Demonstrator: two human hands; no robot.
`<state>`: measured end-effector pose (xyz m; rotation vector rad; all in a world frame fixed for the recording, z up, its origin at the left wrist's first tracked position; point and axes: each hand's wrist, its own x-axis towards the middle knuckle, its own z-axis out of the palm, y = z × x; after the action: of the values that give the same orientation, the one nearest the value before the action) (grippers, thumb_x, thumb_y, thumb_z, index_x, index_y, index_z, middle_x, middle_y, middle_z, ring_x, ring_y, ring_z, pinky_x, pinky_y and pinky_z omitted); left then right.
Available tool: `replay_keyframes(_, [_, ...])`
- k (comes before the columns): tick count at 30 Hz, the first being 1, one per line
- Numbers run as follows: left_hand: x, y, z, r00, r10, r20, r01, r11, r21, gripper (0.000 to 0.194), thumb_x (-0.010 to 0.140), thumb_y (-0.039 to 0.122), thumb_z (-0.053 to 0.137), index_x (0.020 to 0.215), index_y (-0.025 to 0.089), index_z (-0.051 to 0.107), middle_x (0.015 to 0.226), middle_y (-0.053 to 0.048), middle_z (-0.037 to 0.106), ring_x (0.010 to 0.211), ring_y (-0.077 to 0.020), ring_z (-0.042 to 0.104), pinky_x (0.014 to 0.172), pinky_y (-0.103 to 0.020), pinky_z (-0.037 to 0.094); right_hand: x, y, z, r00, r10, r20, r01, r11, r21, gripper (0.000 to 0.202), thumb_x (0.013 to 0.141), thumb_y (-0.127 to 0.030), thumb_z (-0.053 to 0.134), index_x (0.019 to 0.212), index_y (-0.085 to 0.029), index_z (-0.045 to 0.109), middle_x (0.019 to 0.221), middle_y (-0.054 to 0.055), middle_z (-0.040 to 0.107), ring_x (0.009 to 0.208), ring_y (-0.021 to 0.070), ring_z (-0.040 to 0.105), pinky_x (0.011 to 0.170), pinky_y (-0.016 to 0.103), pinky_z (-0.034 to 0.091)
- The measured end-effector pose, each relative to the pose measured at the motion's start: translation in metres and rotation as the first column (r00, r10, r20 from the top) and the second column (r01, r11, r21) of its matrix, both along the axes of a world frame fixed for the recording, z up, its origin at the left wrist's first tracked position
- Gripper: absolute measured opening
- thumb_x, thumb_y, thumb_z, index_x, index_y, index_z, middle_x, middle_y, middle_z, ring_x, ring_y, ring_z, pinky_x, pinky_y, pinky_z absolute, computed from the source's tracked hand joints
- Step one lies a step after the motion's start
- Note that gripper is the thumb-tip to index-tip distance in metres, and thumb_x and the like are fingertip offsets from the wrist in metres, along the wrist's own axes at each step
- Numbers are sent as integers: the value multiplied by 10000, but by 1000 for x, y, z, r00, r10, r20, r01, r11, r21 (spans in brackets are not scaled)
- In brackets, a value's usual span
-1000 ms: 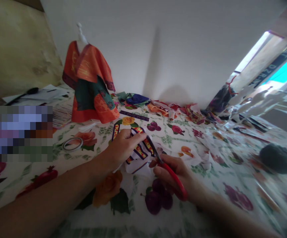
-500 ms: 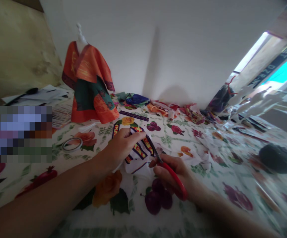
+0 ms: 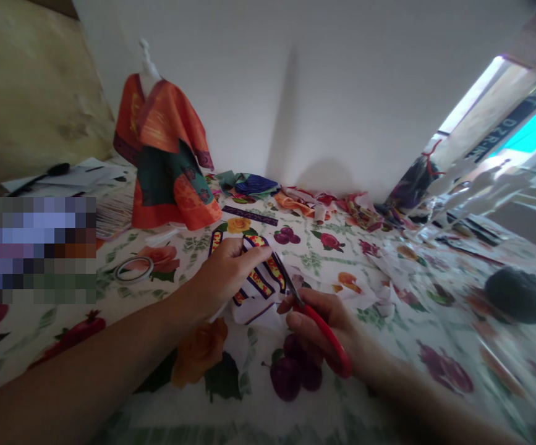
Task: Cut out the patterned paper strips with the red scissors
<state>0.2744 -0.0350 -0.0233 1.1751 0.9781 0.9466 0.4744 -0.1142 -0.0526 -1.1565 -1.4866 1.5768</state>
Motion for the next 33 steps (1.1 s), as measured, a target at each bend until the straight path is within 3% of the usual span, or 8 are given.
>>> replay_keyframes(16, [1,2,-4,996,28,-79,-28,1000,7,283,783,444,744,677,186,694,627,-41,736,540,-185,674,547,-282,519,-3,1,0,998,-46,37,43,997,68,327,1017,-479,750,984,-164,669,585,-61,555,465,74,469,420,139,371])
replay_keyframes(33, [0,2,-6,997,6,-75,-5,1000,17,291,785,456,726,691,183,688,627,-31,726,550,-180,674,577,-287,544,-2,0,-1,1000,-23,-12,23,999,33,345,1027,-491,746,993,-154,677,560,-71,540,441,63,459,398,109,370])
